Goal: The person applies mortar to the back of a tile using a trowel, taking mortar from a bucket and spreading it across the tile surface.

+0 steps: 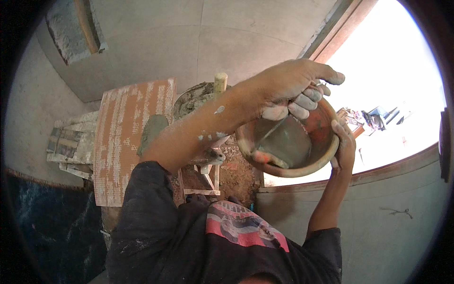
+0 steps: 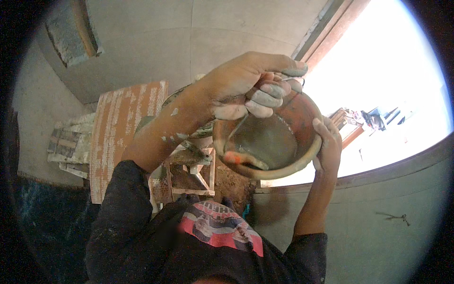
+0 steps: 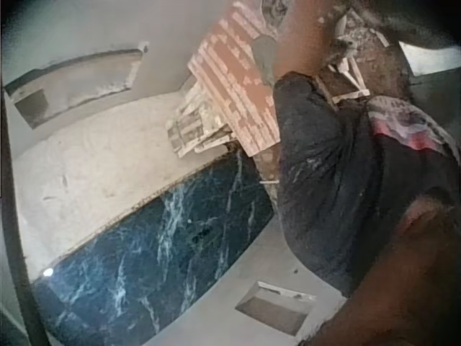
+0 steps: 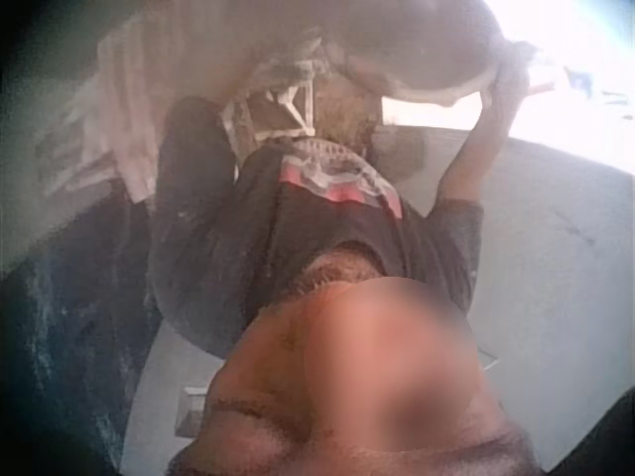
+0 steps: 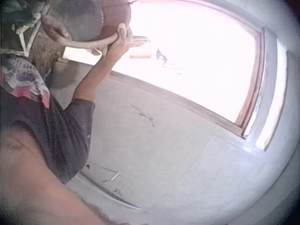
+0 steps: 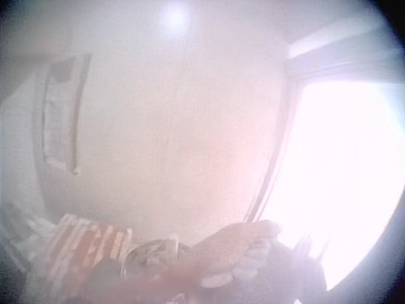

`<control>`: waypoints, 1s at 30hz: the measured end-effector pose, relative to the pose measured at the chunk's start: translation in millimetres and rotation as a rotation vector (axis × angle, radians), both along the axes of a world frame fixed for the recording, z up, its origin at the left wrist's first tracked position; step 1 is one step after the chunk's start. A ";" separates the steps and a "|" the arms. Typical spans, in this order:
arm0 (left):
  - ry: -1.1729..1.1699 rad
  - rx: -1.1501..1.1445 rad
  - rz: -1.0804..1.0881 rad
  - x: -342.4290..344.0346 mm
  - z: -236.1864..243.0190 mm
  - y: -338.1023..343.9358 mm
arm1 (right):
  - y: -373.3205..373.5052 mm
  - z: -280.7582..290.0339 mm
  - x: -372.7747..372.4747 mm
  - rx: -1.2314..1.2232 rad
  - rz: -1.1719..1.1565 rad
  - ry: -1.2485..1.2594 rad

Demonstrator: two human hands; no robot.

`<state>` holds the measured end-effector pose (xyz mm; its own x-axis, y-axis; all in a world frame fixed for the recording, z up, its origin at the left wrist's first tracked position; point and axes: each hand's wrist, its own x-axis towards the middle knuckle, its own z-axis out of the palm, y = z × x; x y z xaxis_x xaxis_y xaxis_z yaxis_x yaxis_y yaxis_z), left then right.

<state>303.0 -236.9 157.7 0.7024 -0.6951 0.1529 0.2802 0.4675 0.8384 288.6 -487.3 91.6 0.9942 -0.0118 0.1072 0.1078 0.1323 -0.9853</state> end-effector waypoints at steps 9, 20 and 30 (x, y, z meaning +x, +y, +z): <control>0.005 0.005 0.159 26.0 -3.3 43.2 | 47.5 29.0 46.3 -0.046 -0.032 0.013; 0.019 -0.063 0.188 39.5 -20.9 79.4 | 75.4 35.3 69.3 -0.219 -0.008 -0.017; -0.005 -0.074 0.077 40.8 -19.4 69.5 | 75.1 30.9 48.7 -0.148 -0.056 0.008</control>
<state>343.8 -167.4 138.4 0.7524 -0.6258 0.2056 0.2369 0.5483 0.8020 337.3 -412.1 122.5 0.9933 -0.0519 0.1035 0.1026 -0.0206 -0.9945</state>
